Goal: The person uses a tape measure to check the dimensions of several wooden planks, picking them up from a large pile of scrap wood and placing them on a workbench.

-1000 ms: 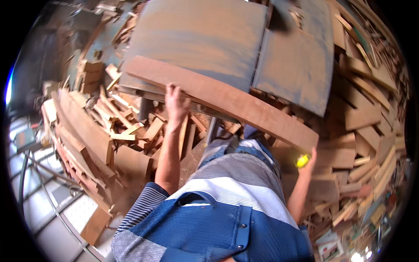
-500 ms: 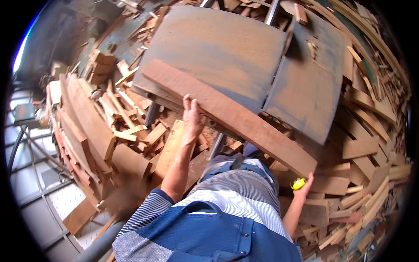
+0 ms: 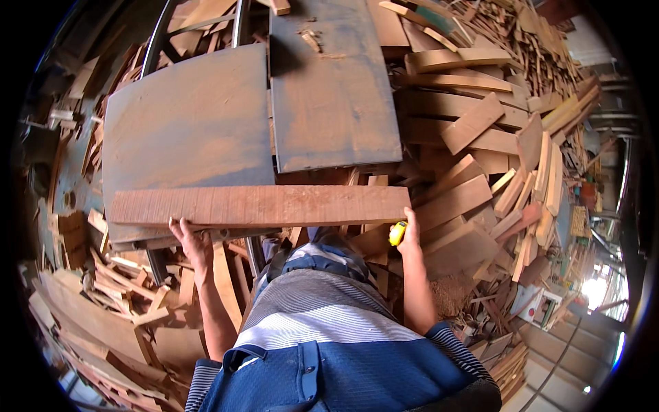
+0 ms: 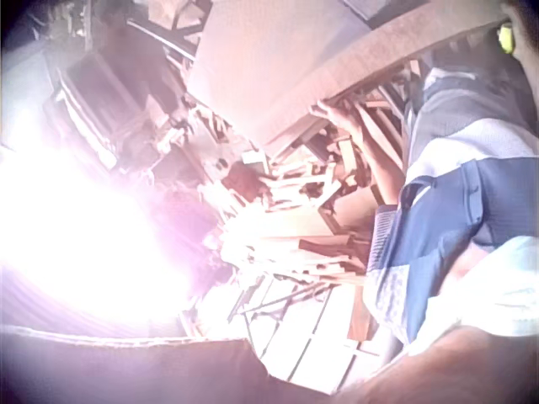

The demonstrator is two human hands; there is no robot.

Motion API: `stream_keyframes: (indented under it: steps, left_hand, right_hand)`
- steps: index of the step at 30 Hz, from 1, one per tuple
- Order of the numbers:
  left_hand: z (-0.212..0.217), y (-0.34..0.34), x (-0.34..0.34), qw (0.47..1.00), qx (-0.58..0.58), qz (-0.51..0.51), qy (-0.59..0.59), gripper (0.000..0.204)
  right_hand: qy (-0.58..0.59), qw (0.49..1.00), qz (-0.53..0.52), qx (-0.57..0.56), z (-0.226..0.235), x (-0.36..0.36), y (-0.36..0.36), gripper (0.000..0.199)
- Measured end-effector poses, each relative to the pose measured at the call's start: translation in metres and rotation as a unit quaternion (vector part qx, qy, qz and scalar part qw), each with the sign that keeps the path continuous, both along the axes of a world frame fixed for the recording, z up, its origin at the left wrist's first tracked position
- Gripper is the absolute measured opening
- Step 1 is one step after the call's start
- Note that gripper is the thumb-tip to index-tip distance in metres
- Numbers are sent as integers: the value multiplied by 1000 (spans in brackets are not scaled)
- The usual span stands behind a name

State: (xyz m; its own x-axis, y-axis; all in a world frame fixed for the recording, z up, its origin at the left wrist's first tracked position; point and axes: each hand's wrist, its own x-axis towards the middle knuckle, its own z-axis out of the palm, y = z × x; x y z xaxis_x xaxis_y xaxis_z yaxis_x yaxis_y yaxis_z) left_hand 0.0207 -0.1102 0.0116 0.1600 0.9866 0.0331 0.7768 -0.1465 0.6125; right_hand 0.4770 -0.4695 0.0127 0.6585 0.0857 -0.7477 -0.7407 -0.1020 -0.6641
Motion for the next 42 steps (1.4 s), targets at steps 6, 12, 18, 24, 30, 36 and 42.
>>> stream_keyframes:
  steps: [6, 12, 18, 24, 30, 36, 42]
  left_hand:
    - [-6, -3, -3, 999, -4, -13, -40, 79]
    - [-6, -2, 1, 987, -46, 37, -152, 76]
    - [33, -1, 12, 999, 29, -14, 18, 69]
    - [25, 0, 12, 1000, -1, 4, 8, 64]
    - [4, -12, 13, 996, 28, 86, -18, 69]
    - [14, -11, 44, 945, -37, 282, -162, 84]
    - [24, -13, 55, 942, -76, 271, -182, 84]
  right_hand:
    - [-24, 999, -10, -23, 10, -4, 3, 51]
    - [-35, 999, 3, -6, 11, 2, 4, 52]
    - [-11, 999, -8, 34, 2, 0, 7, 47]
    - [37, 999, 32, -24, 7, -1, 0, 50]
    - [11, 998, 62, -15, 17, 1, 9, 52]
    - [64, 994, 84, 16, 9, 10, -4, 55]
    - [43, 994, 102, -24, 3, 17, -7, 52]
